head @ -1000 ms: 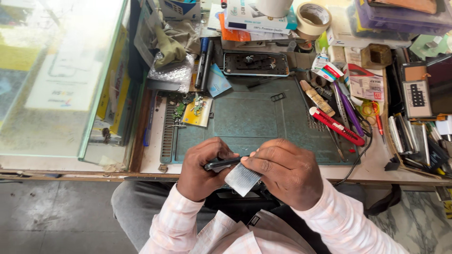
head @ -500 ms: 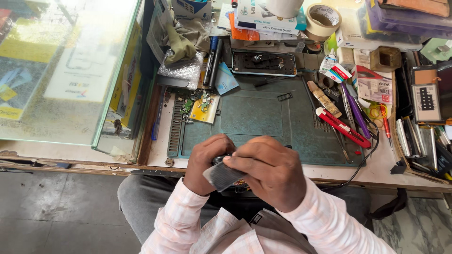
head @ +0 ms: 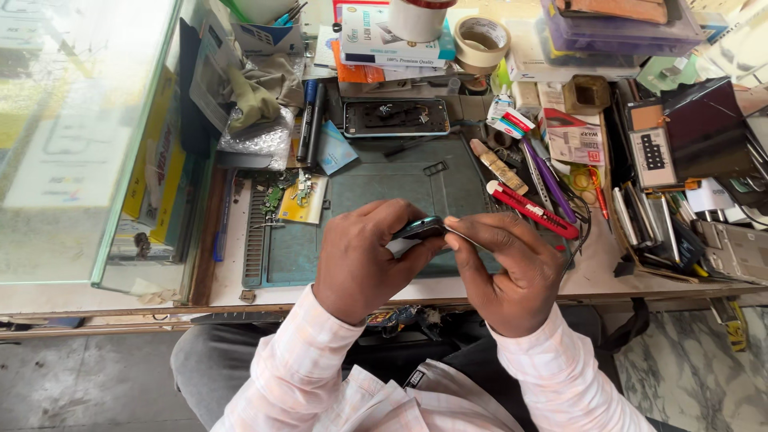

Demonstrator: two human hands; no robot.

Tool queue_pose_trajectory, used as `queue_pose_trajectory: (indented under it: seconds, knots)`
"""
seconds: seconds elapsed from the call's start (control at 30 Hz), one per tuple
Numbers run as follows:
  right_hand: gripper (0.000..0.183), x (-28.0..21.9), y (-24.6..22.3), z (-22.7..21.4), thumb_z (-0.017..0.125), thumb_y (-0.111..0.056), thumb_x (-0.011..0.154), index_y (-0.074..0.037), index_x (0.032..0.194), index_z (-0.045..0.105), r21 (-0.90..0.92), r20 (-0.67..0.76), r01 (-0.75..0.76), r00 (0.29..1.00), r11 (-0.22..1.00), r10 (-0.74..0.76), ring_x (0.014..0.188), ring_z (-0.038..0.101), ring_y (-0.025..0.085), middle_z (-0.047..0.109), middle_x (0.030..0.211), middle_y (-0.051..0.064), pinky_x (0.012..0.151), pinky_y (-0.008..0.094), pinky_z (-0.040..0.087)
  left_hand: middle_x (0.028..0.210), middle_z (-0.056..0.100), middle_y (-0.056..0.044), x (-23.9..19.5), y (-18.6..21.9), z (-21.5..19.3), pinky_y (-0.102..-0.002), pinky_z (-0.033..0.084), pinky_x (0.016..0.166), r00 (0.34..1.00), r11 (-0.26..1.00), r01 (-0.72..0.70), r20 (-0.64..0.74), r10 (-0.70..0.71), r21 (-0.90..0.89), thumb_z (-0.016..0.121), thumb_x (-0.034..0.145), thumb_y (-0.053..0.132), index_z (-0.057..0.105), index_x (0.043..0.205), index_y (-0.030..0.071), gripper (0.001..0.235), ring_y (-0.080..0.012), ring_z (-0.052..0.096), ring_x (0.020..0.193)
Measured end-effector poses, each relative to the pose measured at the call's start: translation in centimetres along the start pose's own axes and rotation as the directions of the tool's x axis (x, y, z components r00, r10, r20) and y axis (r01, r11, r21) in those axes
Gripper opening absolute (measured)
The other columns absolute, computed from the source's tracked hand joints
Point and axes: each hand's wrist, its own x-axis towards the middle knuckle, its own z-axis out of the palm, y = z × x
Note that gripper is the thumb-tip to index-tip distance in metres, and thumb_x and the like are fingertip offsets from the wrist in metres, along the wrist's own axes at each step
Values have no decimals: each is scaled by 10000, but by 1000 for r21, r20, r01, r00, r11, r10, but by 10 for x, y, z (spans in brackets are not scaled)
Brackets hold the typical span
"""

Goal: The person cleans a smartphone screen with a cloth, then uses a SIM ejector tool and a plastic pry tool to remove the SIM tray and separate the back cover. The person then uses a metal spudger to pry open the device and remove the back cover, exposing the internal components.

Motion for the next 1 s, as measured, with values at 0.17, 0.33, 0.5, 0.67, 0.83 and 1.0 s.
queue_pose_trajectory:
  seconds: [0.17, 0.33, 0.5, 0.67, 0.83, 1.0]
  knots:
    - [254, 2, -1, -6, 756, 40, 899, -29, 1141, 722, -70, 7, 72, 997, 995, -72, 924, 759, 216, 740, 1050, 117, 792, 305, 606, 772, 678, -102, 3, -3, 4, -437, 493, 562, 999, 993, -43, 19, 41, 108, 867, 760, 225, 617, 803, 72, 296, -341, 672, 679]
    - [322, 6, -7, 0, 774, 70, 851, -30, 1147, 697, -102, -20, 126, 991, 987, -129, 969, 763, 249, 734, 1059, 126, 829, 330, 623, 793, 669, -115, -1, -8, 4, -443, 493, 573, 999, 993, -44, 36, 40, 109, 860, 687, 184, 606, 824, 65, 311, -361, 665, 703]
    - [478, 15, -14, -16, 726, 91, 727, -30, 1189, 694, -131, 155, 243, 963, 961, -223, 1034, 751, 310, 726, 1092, 137, 869, 377, 626, 764, 658, -115, -2, -5, 6, -431, 483, 558, 995, 992, -56, 94, 45, 116, 812, 639, 129, 607, 801, 67, 269, -363, 662, 693]
    - [441, 30, -12, -30, 737, 87, 794, -44, 1213, 695, -92, 250, 265, 939, 960, -235, 1076, 749, 290, 710, 1122, 116, 915, 367, 633, 720, 665, -99, 5, -6, 4, -385, 496, 532, 995, 998, 1, 102, -8, 67, 877, 654, 190, 647, 785, 77, 287, -319, 678, 621]
    - [427, 30, -9, -38, 750, 67, 788, -57, 1194, 713, -122, 248, 250, 945, 960, -215, 1069, 746, 276, 710, 1131, 105, 926, 367, 621, 911, 753, -82, -5, -9, 14, -300, 578, 714, 996, 956, 83, 56, -70, -283, 845, 764, 107, 686, 997, 35, 291, -205, 745, 801]
    - [522, 25, -7, -44, 628, 149, 723, -49, 1197, 721, -170, 227, 201, 961, 965, -160, 1027, 744, 267, 715, 1126, 110, 903, 366, 622, 998, 774, -95, -18, -11, 42, -268, 590, 802, 989, 891, 42, -110, -102, -453, 810, 830, 51, 681, 1024, -6, 241, -132, 751, 891]
